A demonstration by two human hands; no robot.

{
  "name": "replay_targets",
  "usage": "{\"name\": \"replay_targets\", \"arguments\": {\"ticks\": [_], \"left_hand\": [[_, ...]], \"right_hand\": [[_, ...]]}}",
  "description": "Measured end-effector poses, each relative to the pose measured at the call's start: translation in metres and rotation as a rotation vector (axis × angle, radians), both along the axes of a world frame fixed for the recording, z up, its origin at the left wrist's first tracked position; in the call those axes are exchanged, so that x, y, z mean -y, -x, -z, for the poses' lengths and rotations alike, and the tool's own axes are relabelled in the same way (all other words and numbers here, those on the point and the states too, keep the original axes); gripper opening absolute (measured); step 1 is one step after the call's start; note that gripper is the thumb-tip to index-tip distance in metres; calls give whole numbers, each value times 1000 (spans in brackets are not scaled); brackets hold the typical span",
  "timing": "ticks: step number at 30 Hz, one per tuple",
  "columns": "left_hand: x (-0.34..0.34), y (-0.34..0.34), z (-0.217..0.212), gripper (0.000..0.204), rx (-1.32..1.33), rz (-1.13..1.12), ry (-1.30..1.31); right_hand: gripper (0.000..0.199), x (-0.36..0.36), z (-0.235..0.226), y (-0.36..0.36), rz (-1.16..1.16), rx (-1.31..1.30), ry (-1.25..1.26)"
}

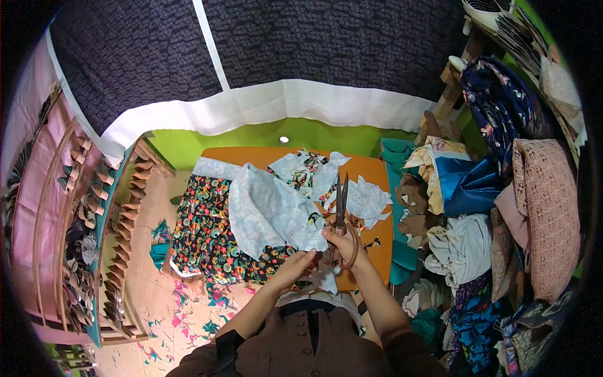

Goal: Cutting patterns out of fabric using scissors.

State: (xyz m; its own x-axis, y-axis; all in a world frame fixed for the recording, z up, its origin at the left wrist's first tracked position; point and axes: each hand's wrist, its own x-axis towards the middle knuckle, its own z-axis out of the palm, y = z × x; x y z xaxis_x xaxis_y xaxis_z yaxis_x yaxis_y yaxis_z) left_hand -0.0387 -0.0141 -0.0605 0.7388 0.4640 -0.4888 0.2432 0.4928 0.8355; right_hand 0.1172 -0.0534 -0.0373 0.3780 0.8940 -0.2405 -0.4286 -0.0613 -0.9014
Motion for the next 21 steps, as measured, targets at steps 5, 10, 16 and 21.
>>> {"name": "replay_targets", "arguments": {"ticks": [5,10,16,21], "left_hand": [[4,-22,-11,27,135,-346,193],[6,-35,-19,24,120,-255,7],[3,-37,-12,25,127,-374,-11],[-2,-41,-22,20,100,-478,-54]], "right_hand": [[25,8,5,-3,47,69,1],[25,18,17,-13,51,175,-9],[25,39,14,-20,-225,71,19],[51,74,17,-18,-460,21,0]]}}
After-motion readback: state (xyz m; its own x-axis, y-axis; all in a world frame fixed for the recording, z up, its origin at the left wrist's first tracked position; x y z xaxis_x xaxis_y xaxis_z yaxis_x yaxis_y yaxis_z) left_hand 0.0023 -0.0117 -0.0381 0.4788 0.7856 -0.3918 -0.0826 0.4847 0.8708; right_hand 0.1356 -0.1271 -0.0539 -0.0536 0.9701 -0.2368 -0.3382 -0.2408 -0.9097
